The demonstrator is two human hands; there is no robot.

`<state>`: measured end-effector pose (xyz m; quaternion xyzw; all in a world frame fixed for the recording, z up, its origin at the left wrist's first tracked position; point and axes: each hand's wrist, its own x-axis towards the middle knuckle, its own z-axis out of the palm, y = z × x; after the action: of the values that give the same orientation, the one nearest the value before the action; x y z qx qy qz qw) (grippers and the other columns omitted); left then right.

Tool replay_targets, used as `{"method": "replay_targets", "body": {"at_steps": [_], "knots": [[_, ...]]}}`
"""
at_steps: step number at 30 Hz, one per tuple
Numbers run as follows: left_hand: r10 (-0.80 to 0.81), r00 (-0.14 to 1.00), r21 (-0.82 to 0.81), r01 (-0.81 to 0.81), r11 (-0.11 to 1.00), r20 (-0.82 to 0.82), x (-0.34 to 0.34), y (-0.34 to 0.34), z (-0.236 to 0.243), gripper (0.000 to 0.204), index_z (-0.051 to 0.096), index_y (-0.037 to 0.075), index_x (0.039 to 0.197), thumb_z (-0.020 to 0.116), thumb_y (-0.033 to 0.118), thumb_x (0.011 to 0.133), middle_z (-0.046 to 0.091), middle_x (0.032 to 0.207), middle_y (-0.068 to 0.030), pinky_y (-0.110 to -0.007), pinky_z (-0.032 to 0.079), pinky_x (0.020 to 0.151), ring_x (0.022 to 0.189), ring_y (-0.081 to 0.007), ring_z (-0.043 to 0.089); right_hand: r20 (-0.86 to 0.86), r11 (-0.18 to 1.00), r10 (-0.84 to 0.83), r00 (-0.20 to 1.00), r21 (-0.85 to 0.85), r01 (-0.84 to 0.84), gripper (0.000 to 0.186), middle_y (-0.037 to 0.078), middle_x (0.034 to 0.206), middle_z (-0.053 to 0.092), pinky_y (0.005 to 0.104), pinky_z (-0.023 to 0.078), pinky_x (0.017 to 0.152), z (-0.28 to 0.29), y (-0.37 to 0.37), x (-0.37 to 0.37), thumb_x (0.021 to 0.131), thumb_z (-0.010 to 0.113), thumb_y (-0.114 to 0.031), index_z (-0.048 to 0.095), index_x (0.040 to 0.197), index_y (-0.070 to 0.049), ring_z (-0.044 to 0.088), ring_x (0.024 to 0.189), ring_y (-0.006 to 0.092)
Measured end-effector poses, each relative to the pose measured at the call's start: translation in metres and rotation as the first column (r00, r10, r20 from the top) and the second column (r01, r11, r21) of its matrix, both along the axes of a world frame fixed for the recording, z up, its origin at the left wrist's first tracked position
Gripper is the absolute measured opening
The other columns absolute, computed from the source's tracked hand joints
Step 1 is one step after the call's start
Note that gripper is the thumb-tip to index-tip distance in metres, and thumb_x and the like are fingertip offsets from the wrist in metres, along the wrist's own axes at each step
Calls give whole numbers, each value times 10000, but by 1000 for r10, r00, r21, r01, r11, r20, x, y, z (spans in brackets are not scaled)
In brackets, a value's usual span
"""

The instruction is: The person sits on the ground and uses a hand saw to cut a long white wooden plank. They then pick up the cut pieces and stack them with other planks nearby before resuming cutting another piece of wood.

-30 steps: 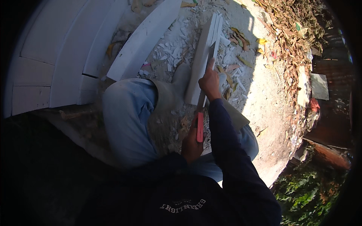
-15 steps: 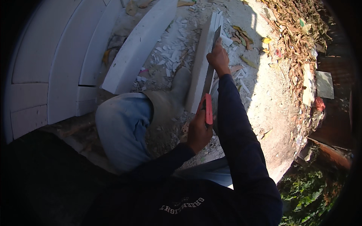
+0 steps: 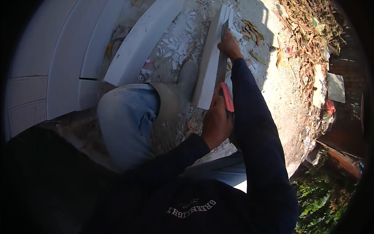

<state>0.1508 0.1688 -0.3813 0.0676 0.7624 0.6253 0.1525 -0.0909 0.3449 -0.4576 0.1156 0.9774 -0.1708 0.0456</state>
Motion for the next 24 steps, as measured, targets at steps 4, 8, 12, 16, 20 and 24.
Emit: {"method": "replay_targets", "body": {"at_steps": [4,8,12,16,20,24], "knots": [[11,998,-9,-10,1000,62,47,-23,15,558,380,-62,1435,608,76,946,657,956,-305,-490,509,774,904,-467,671,32,1000,-17,999,7,17,855,332,1077,671,488,526,904,15,-31,54,757,649,-85,256,1484,136,662,1040,465],[35,999,-3,-35,999,-10,105,-47,11,660,297,-34,1513,613,88,946,673,978,-279,-462,524,810,921,-445,689,99,999,-35,994,15,34,908,322,1021,681,491,533,865,36,-72,112,742,648,-54,203,1510,138,677,973,461],[-27,1000,10,27,1000,9,153,-73,0,676,298,-8,1529,624,122,951,659,1048,-298,-452,524,823,981,-439,682,72,996,-79,994,-37,82,931,319,994,678,483,518,881,31,-85,162,716,630,-29,194,1524,128,670,974,456],[-56,998,44,55,998,28,163,-83,-1,687,287,19,1546,624,139,960,623,1193,-304,-443,514,880,1098,-425,652,26,992,-96,995,-78,97,912,317,949,681,488,519,854,37,-87,171,714,603,-7,207,1524,126,675,924,457],[113,993,108,-109,988,-34,116,-55,17,355,484,-19,1233,644,125,950,598,1147,-287,-487,498,837,1031,-473,623,-71,995,-95,993,-38,92,890,316,915,686,491,532,836,42,-67,133,716,623,-24,236,1497,156,684,900,463],[63,991,121,-49,991,-117,56,-24,-5,250,519,-19,1092,649,145,954,605,1054,-260,-504,484,784,967,-481,613,-149,996,-66,987,56,75,873,308,942,694,479,541,840,26,-28,62,720,641,-46,270,1484,155,690,929,456]]}}
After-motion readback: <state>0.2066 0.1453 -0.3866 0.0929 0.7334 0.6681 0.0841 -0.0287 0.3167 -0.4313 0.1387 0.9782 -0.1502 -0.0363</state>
